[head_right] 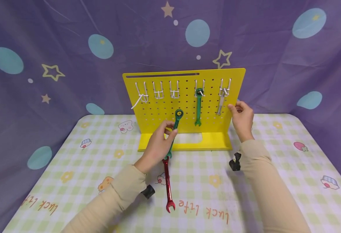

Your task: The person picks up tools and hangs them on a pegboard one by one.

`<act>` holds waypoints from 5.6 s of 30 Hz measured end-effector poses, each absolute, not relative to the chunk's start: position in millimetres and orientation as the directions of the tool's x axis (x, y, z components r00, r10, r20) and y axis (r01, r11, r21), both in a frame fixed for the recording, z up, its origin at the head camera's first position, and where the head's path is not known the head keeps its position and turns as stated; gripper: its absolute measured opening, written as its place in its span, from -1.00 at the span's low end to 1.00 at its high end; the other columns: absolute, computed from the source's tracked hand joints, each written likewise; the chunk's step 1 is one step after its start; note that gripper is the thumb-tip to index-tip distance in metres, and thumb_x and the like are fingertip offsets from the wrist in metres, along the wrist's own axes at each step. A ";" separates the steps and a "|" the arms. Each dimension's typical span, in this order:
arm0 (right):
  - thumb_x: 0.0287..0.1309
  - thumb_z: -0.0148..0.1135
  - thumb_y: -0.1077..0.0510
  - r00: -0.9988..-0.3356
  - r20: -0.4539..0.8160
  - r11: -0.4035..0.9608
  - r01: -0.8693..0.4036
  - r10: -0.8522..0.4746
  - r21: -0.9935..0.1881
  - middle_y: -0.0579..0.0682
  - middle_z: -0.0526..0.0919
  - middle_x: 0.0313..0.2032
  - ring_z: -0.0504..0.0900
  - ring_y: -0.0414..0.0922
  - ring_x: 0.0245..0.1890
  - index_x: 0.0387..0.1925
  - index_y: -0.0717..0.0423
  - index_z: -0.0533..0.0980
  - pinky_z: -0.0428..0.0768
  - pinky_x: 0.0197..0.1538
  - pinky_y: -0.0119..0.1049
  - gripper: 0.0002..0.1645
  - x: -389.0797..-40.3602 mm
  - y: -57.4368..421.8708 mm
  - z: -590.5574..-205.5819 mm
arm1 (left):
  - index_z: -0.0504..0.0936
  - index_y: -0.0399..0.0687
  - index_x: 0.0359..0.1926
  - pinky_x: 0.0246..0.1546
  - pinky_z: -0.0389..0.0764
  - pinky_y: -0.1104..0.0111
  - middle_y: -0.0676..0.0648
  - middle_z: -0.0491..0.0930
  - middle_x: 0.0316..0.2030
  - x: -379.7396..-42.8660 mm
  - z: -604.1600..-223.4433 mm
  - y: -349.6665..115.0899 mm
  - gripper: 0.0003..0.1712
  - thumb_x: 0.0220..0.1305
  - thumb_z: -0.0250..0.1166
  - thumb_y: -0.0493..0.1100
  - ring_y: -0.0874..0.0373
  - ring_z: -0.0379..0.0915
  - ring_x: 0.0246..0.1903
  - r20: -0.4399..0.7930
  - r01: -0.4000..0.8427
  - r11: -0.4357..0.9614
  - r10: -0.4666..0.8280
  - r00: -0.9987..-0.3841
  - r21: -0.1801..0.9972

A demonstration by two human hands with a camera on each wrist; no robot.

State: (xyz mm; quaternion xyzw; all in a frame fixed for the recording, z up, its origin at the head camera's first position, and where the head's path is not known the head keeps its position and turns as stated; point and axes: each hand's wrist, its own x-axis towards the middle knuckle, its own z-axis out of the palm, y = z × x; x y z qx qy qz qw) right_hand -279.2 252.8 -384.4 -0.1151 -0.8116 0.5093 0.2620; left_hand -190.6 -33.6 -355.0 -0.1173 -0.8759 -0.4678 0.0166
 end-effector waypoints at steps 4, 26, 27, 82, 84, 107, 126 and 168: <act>0.29 0.31 0.03 -0.835 0.305 0.453 -0.077 0.457 -0.888 -0.53 0.38 -0.58 0.41 -0.44 -0.43 -0.06 0.40 0.58 0.39 -0.27 -0.53 -0.54 -279.3 253.3 -384.1 | 0.42 0.02 0.22 -0.33 0.51 0.30 0.07 0.54 0.02 -195.5 -347.5 -36.0 -0.63 0.50 0.13 -0.01 0.18 0.47 -0.11 0.171 0.237 0.538 0.171 -0.970 0.809; 0.29 0.32 0.08 -0.814 0.332 0.450 -0.098 0.477 -0.888 -0.55 0.37 -0.61 0.38 -0.45 -0.47 -0.12 0.42 0.59 0.37 -0.27 -0.53 -0.59 -279.1 249.9 -385.6 | 0.45 -0.03 0.13 -0.29 0.58 0.31 0.05 0.52 -0.02 -229.3 -331.8 -37.6 -0.71 0.49 0.14 -0.06 0.15 0.47 -0.08 0.269 0.306 0.473 0.147 -0.952 0.826; 0.29 0.31 0.08 -0.815 0.328 0.448 -0.095 0.478 -0.889 -0.55 0.37 -0.60 0.38 -0.44 -0.47 -0.12 0.42 0.59 0.37 -0.27 -0.53 -0.59 -279.4 249.8 -386.0 | 0.45 -0.03 0.12 -0.29 0.58 0.31 0.05 0.52 -0.02 -231.1 -331.7 -37.6 -0.72 0.49 0.14 -0.06 0.15 0.47 -0.08 0.269 0.306 0.478 0.146 -0.952 0.823; 0.31 0.29 0.06 -0.820 0.314 0.443 -0.083 0.479 -0.893 -0.48 0.40 -0.57 0.40 -0.41 -0.45 -0.14 0.43 0.58 0.39 -0.26 -0.51 -0.59 -280.7 248.9 -387.1 | 0.52 -0.07 0.10 -0.03 0.55 0.29 0.00 0.57 -0.05 -270.3 -359.7 -28.7 -0.73 0.47 0.18 -0.09 0.13 0.50 -0.07 0.220 0.219 0.540 0.063 -0.973 0.813; 0.31 0.29 0.06 -0.822 0.310 0.445 -0.079 0.477 -0.892 -0.48 0.40 -0.57 0.40 -0.41 -0.45 -0.14 0.43 0.58 0.39 -0.26 -0.51 -0.58 -280.5 249.2 -386.7 | 0.53 -0.04 0.07 -0.05 0.56 0.30 0.02 0.57 -0.07 -268.7 -364.0 -33.0 -0.75 0.48 0.17 -0.08 0.14 0.50 -0.09 0.207 0.208 0.527 0.062 -0.976 0.824; 0.31 0.28 0.01 -0.837 0.272 0.425 -0.053 0.475 -0.903 -0.55 0.40 -0.60 0.43 -0.42 -0.44 -0.11 0.40 0.58 0.40 -0.28 -0.50 -0.55 -279.1 250.3 -386.9 | 0.66 0.03 0.00 -0.17 0.55 0.24 0.05 0.61 -0.14 -201.3 -396.3 -82.1 -0.77 0.40 0.27 -0.04 0.11 0.51 -0.19 0.062 0.153 0.632 0.164 -0.985 0.760; 0.30 0.27 -0.02 -0.834 0.262 0.418 -0.042 0.486 -0.907 -0.51 0.42 -0.58 0.43 -0.39 -0.44 -0.12 0.36 0.58 0.39 -0.28 -0.48 -0.54 -279.6 249.8 -387.6 | 0.64 -0.03 -0.07 -0.37 0.50 0.32 0.08 0.62 -0.25 -150.0 -416.7 -88.5 -0.70 0.30 0.35 0.03 0.26 0.44 -0.46 -0.070 0.145 0.760 0.243 -0.968 0.633; 0.31 0.26 -0.03 -0.833 0.280 0.423 -0.061 0.477 -0.904 -0.49 0.41 -0.56 0.42 -0.40 -0.42 -0.09 0.37 0.58 0.40 -0.25 -0.49 -0.52 -278.4 251.2 -391.6 | 0.59 -0.35 -0.19 -0.26 0.59 0.10 -0.20 0.51 -0.23 -135.3 -422.9 -62.3 -0.51 0.03 0.54 -0.06 -0.05 0.52 -0.33 -0.033 0.139 0.861 0.177 -0.984 0.490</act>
